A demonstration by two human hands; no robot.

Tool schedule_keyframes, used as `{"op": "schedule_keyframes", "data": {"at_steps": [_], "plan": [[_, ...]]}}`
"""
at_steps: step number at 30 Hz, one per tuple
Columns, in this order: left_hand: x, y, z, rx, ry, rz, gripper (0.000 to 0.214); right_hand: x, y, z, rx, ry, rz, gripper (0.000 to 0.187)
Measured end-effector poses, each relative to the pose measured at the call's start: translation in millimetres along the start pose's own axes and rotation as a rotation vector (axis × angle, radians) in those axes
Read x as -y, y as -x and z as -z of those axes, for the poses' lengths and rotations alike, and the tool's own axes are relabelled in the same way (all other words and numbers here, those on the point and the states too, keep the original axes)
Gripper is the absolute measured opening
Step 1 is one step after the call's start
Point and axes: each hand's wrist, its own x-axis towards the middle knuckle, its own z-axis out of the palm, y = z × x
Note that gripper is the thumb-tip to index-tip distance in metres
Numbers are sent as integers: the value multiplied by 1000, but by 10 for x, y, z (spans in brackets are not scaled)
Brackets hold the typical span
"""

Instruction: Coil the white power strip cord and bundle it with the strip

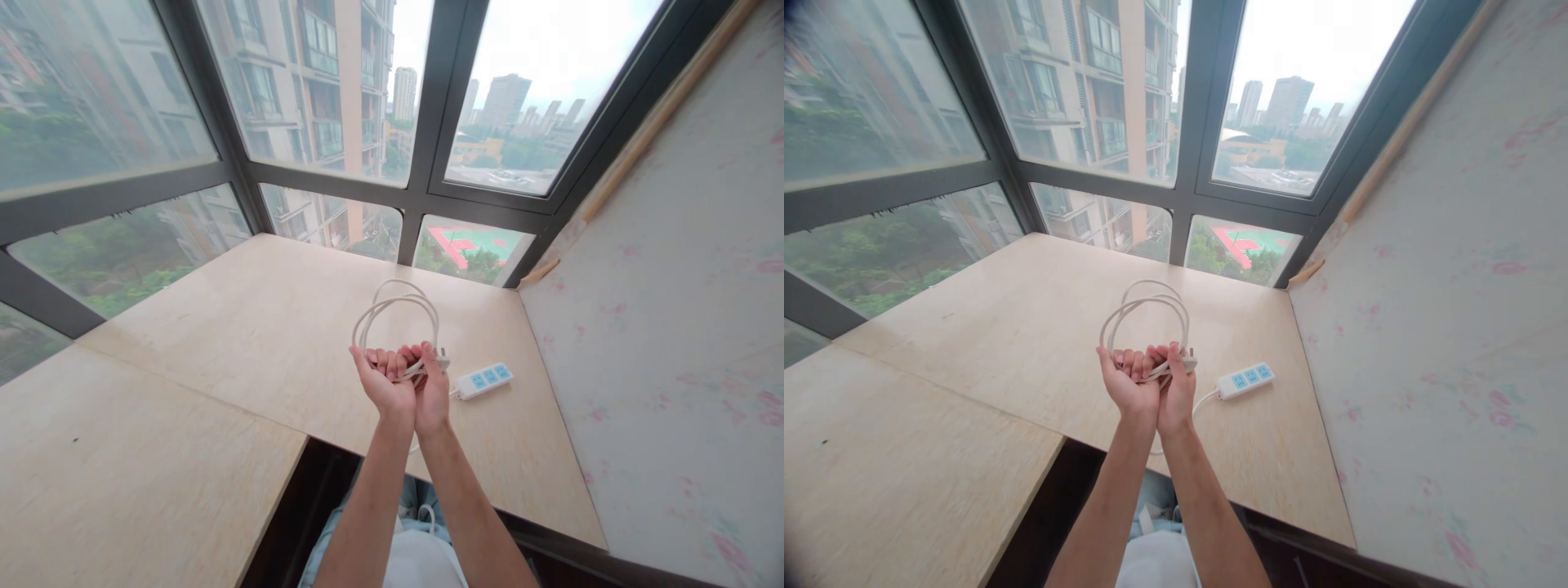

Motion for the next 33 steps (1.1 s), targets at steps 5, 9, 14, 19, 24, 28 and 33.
{"op": "schedule_keyframes", "data": {"at_steps": [5, 9, 14, 19, 24, 28, 33], "plan": [[46, 93, 136, 68, 55, 158, 51, 142, -53, 48, 57, 5, 58, 44], [-125, 59, 395, 174, -97, 442, 38, 337, -74, 147, 107, 65, 0, 52], [-485, -196, 503, 307, -391, 576, 32, 536, -20, 273, 191, 143, -113, 46], [-653, -483, 316, 529, -628, 553, 41, 686, 7, 400, 284, 289, -335, 44], [-675, -558, 290, 727, -660, 846, 46, 824, 17, 524, 307, 412, -457, 45], [-653, -454, 405, 805, -783, 996, 32, 864, 42, 574, 331, 514, -514, 40], [-679, -398, 517, 638, -852, 987, 35, 826, 27, 632, 409, 567, -524, 37]]}}
